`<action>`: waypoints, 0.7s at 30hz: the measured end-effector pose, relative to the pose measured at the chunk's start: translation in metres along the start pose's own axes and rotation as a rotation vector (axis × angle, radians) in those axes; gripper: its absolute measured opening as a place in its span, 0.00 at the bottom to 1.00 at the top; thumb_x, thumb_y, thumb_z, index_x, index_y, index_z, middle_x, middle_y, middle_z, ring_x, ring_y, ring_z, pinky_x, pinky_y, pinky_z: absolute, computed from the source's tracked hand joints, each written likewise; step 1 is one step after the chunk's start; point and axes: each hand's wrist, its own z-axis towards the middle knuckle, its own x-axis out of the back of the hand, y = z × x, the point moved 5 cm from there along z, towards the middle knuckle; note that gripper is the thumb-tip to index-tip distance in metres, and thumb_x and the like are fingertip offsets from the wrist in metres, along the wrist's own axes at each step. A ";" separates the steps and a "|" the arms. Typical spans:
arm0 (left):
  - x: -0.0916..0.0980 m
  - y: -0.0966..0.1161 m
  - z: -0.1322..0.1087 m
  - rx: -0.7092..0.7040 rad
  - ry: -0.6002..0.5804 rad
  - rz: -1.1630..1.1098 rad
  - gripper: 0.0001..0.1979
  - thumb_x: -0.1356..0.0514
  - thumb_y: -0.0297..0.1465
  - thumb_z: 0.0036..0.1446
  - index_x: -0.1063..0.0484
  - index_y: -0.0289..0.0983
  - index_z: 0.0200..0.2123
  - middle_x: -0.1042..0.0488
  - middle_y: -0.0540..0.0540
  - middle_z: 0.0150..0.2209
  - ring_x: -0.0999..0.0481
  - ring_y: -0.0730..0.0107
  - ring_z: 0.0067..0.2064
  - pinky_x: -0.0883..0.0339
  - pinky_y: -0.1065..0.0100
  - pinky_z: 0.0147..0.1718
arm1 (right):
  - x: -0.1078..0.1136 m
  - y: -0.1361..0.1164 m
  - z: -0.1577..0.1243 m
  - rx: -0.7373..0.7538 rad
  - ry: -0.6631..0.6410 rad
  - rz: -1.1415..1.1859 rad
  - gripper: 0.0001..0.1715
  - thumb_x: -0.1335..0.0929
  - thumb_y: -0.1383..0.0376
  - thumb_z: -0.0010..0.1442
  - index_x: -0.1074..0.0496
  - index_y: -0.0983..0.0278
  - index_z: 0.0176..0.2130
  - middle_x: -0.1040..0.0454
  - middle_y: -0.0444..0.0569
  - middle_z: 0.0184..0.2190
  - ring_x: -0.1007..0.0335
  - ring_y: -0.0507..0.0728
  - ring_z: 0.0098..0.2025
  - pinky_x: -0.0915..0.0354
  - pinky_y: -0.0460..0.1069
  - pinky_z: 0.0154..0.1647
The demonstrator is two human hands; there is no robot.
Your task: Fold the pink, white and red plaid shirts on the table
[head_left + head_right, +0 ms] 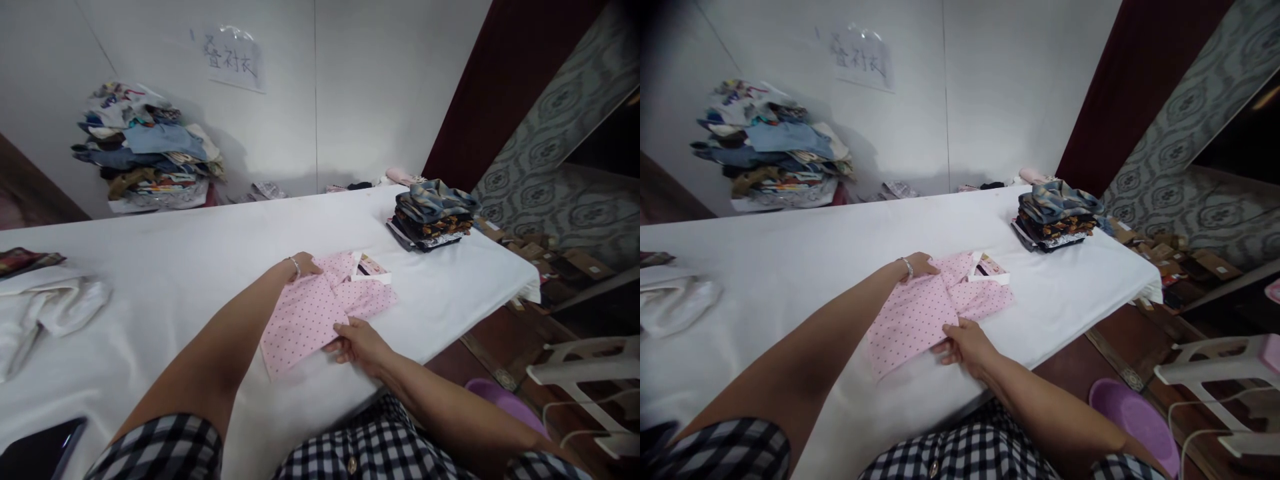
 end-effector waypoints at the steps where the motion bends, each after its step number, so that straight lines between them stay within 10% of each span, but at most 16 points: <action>1: 0.001 0.000 0.000 0.002 0.000 -0.001 0.40 0.36 0.45 0.45 0.39 0.33 0.59 0.25 0.33 0.43 0.24 0.57 0.30 0.37 0.65 0.21 | 0.001 0.000 -0.003 0.019 0.005 -0.001 0.05 0.34 0.66 0.59 0.33 0.67 0.37 0.24 0.51 0.33 0.25 0.53 0.27 0.32 0.43 0.18; 8: 0.013 0.000 -0.002 -0.004 0.042 0.023 0.38 0.35 0.41 0.47 0.39 0.30 0.59 0.23 0.34 0.39 0.23 0.53 0.36 0.33 0.64 0.27 | 0.033 -0.002 -0.032 0.015 0.045 0.053 0.21 0.28 0.61 0.52 0.35 0.64 0.44 0.25 0.54 0.42 0.24 0.56 0.34 0.30 0.47 0.23; 14: 0.002 -0.008 0.013 -0.059 0.087 0.003 0.37 0.36 0.47 0.45 0.34 0.34 0.56 0.24 0.36 0.46 0.23 0.51 0.43 0.31 0.63 0.35 | 0.069 -0.033 -0.030 0.309 0.209 -0.293 0.17 0.30 0.58 0.52 0.31 0.64 0.40 0.25 0.49 0.33 0.29 0.53 0.29 0.36 0.46 0.22; 21: 0.009 -0.025 0.000 -0.054 0.253 -0.077 0.30 0.46 0.51 0.54 0.34 0.39 0.54 0.27 0.41 0.53 0.25 0.57 0.48 0.32 0.66 0.41 | 0.028 -0.054 0.005 0.545 0.182 -0.825 0.20 0.33 0.55 0.56 0.28 0.62 0.47 0.23 0.48 0.36 0.30 0.56 0.35 0.35 0.52 0.38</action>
